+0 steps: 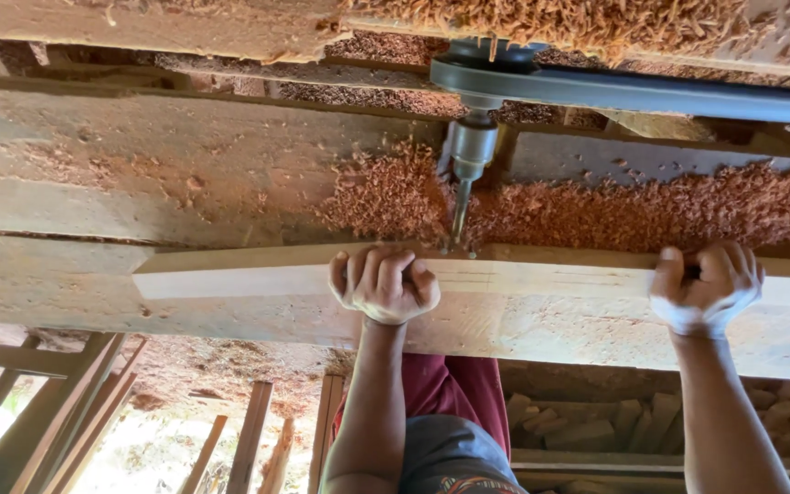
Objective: The person drills holes in long wooden slats using a bench drill press, positioning each slat's pencil marks under the bit and feeding it forward to drill, then sliding it aside and bringing the next slat into place. Near the end, the person picks up a hammer and taps at the drilled slat.
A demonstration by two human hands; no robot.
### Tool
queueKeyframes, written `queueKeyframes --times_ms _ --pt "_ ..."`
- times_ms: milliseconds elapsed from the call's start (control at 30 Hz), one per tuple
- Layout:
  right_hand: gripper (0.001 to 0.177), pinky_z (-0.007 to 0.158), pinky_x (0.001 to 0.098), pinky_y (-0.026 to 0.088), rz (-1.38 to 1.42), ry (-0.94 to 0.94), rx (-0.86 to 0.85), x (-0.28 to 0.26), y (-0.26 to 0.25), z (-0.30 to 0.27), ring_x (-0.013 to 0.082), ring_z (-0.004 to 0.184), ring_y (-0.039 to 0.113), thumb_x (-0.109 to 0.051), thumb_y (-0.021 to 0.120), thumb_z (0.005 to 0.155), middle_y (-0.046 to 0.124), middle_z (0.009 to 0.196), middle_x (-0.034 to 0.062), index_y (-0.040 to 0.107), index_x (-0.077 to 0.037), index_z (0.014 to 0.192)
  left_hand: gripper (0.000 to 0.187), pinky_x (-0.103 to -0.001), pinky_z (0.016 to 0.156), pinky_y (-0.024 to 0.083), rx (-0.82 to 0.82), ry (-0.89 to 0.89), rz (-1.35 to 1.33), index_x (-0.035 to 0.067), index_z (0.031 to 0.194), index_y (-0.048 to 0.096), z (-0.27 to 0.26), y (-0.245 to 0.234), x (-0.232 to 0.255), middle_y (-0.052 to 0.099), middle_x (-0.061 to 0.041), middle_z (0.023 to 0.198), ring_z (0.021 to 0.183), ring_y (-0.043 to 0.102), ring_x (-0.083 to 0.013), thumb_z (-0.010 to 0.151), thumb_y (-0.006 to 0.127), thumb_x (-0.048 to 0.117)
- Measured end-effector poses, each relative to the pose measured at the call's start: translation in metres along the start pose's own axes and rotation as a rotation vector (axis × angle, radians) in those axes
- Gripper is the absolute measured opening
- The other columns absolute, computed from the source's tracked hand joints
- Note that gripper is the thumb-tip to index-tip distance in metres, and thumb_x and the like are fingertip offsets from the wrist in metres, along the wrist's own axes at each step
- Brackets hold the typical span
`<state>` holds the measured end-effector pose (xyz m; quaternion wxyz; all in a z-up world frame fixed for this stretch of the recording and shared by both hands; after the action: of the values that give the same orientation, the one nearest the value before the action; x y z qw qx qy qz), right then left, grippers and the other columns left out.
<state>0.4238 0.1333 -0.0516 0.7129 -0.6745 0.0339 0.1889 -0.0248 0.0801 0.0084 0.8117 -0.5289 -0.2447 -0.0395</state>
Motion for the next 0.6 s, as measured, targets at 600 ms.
queueKeyframes --times_ms 600 --pt "0.045 0.051 0.0339 0.024 0.022 0.004 0.022 -0.003 0.001 0.001 0.0162 0.052 0.031 -0.027 0.063 0.104 0.039 0.06 0.0019 0.039 -0.018 0.067 0.019 -0.042 0.102 0.038 -0.01 0.018 -0.01 0.02 0.079 0.062 0.007 0.009 -0.006 0.069 0.002 0.079 0.078 0.066 -0.0183 0.092 0.056 0.032"
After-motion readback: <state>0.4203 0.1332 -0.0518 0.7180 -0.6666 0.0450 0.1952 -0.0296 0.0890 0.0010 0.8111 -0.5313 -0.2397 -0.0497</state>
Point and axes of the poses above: each hand's wrist, its own z-axis towards the middle knuckle, its own y-axis out of the palm, x = y × z, the point moved 5 cm from there along z, towards the middle knuckle
